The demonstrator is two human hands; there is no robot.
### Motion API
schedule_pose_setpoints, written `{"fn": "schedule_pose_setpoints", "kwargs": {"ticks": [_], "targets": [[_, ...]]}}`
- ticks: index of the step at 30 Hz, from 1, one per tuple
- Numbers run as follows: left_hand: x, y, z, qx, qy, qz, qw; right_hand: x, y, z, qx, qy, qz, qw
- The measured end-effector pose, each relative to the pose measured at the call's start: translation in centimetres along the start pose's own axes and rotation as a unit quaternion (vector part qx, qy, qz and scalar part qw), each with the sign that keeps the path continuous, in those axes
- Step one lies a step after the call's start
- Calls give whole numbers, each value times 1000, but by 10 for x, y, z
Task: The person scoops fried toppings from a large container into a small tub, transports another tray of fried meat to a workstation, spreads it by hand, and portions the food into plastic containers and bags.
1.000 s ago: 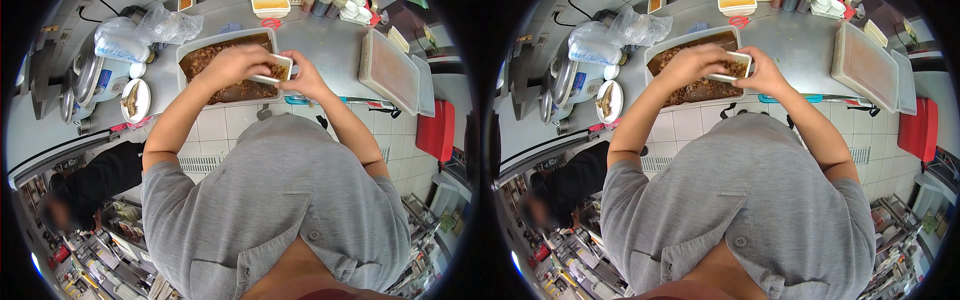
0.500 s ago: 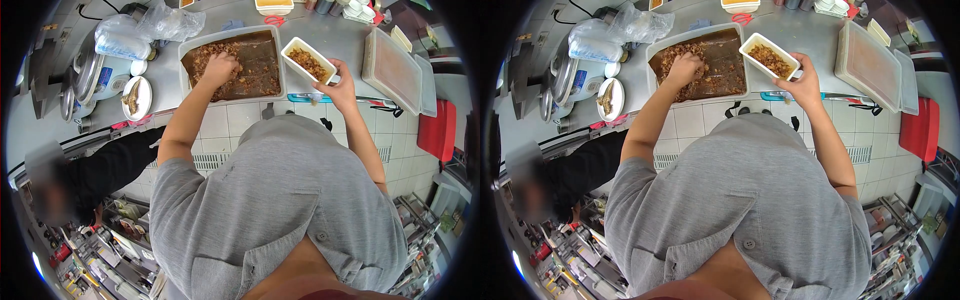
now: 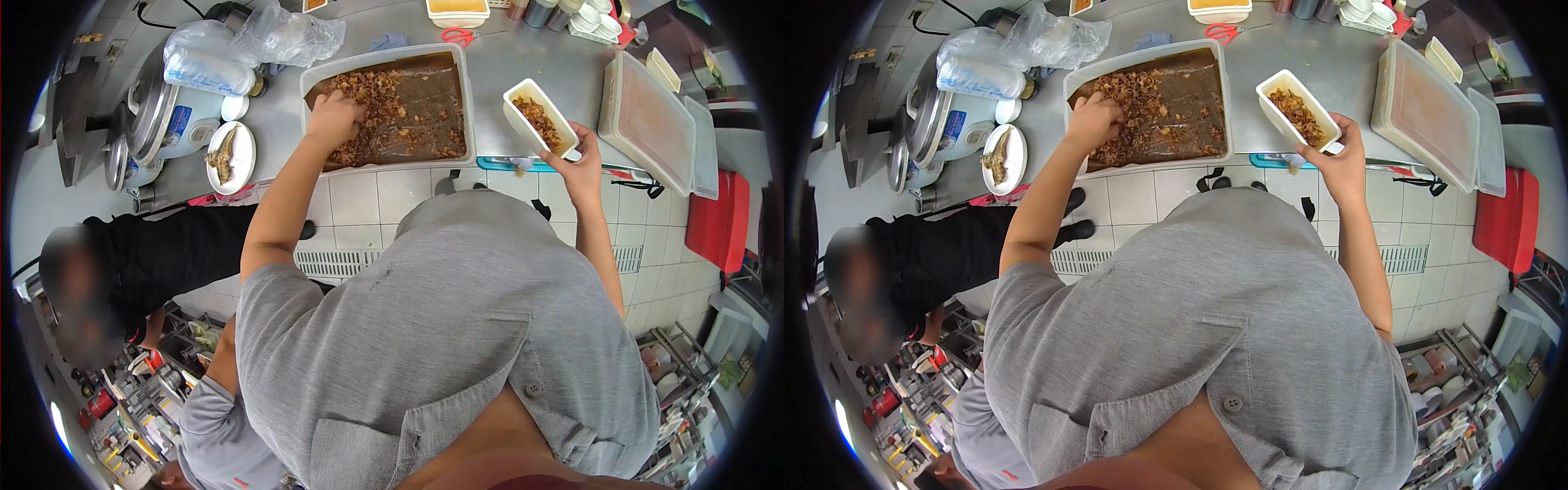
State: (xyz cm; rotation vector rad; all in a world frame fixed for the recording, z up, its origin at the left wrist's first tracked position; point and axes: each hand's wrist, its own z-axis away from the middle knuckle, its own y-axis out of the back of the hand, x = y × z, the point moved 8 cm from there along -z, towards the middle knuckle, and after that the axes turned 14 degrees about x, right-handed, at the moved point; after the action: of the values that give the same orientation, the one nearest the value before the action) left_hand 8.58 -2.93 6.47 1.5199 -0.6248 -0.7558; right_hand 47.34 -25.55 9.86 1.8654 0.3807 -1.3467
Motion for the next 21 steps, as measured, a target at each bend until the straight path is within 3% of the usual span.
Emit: {"fn": "schedule_pose_setpoints", "kwargs": {"ticks": [2,4,9,11,12,16,18,19,21], "targets": [[3,-6,-14,17,32,55,998,-3,-1,2,-1,5,-8,1000],[13,-28,-34,40,20,199,979,-7,-5,4,-6,0,-12,1000],[56,-43,-40,10,28,137,990,-15,-10,6,-16,15,-9,1000],[62,-46,-37,25,46,95,994,-16,-9,9,-15,-22,-33,999],[67,-44,-35,51,11,106,993,-15,-7,9,-13,-24,-31,999],[77,-43,-21,59,29,168,984,-3,0,12,-9,-20,-4,1000],[82,-60,-17,-27,76,173,982,6,1,12,-5,-21,4,1000],[87,-66,-20,-26,75,173,982,11,1,13,-5,-25,-3,1000],[116,-68,-29,-43,48,397,916,15,1,14,-5,-30,-9,1000]]}}
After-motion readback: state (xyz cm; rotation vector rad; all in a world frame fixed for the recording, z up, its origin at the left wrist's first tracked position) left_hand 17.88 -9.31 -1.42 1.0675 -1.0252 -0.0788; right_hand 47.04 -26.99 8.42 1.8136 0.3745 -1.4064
